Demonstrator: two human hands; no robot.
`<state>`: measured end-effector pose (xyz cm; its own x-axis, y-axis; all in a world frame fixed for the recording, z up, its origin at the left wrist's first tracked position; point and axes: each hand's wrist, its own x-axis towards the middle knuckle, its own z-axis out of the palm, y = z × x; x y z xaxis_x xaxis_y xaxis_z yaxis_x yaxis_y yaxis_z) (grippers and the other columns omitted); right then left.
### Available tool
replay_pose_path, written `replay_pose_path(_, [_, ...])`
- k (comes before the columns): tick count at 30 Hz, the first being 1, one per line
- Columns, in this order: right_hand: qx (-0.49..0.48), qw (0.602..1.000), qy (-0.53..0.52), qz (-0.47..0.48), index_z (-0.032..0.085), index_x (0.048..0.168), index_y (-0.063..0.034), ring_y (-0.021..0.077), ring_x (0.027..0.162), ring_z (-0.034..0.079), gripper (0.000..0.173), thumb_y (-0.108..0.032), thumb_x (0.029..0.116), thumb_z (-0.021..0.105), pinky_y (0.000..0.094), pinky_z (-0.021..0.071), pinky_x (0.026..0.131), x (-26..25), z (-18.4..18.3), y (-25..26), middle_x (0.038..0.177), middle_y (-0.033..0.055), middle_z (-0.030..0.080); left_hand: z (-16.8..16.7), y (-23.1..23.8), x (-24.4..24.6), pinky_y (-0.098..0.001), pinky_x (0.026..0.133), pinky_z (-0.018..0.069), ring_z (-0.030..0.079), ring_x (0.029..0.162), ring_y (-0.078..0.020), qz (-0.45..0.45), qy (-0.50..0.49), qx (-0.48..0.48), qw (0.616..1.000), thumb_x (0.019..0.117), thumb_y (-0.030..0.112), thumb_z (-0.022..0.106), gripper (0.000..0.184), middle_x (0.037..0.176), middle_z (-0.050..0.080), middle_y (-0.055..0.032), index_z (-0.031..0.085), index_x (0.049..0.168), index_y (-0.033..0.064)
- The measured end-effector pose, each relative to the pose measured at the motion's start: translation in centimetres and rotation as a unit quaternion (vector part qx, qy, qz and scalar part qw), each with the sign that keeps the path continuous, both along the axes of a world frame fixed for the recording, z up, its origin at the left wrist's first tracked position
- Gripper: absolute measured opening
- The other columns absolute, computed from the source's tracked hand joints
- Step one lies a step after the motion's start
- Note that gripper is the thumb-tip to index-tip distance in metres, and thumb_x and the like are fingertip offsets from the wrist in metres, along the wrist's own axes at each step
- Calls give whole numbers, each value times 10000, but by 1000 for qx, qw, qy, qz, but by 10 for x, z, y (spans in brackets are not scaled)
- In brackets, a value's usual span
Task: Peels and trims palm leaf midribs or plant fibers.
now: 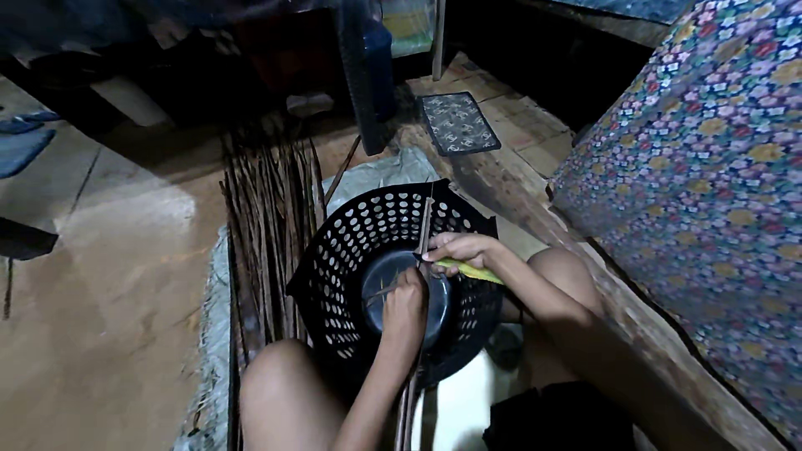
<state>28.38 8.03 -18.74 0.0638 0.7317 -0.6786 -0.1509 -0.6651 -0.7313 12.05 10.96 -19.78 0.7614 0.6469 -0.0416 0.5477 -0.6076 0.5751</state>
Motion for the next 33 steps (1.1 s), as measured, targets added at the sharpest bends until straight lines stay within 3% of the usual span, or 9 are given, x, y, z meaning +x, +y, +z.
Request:
replay_pose_path(7, [11,998,15,54,518,1024,-54,-35,477,448,137,-65,1090,398,108,384,458,6,-5,6,667,-62,518,-7,2,1,-526,778,562,713,841,-457,31,-62,5,998,1041,68,513,295,952,695,-327,647,1091,-190])
replay_pose_path(15, [-12,998,3,56,493,926,-86,-16,467,429,178,-81,1087,417,127,377,458,6,-10,11,637,-57,499,-14,8,1,-515,804,548,702,837,-429,28,-79,-36,996,1048,77,506,300,912,690,-314,653,1089,-180])
replay_pose_path(19, [-21,999,-13,36,507,940,-71,-20,465,438,156,-73,1081,440,124,383,454,7,-6,14,644,-54,511,-20,10,1,-457,745,536,679,751,-346,42,-130,-54,989,1030,60,516,272,836,684,-269,671,1057,-162])
replay_pose_path(23, [-27,998,-27,46,507,936,-66,-18,471,447,151,-78,1077,456,118,382,449,12,-5,14,651,-48,502,-30,8,2,-434,654,546,666,650,-330,27,-156,20,987,1019,68,543,266,757,668,-248,677,995,-161])
replay_pose_path(26, [-22,998,-25,52,501,917,-72,-15,469,445,171,-86,1081,453,120,382,449,13,-8,12,646,-48,503,-31,7,3,-456,655,552,675,659,-353,21,-141,27,989,1025,81,544,275,767,673,-254,676,1008,-159])
replay_pose_path(31, [-23,999,-19,33,505,902,-70,-25,453,425,190,-73,1081,442,115,367,444,14,-9,9,625,-53,497,-15,9,3,-466,757,530,669,756,-356,4,-56,-63,996,1045,83,509,299,868,692,-264,659,1163,-148])
replay_pose_path(33, [-17,999,-11,38,525,900,-63,-29,446,419,212,-84,1087,429,111,366,441,16,-12,8,614,-58,491,-16,8,3,-468,748,534,673,747,-364,-11,-62,-43,997,1038,67,512,283,855,689,-273,678,1086,-157])
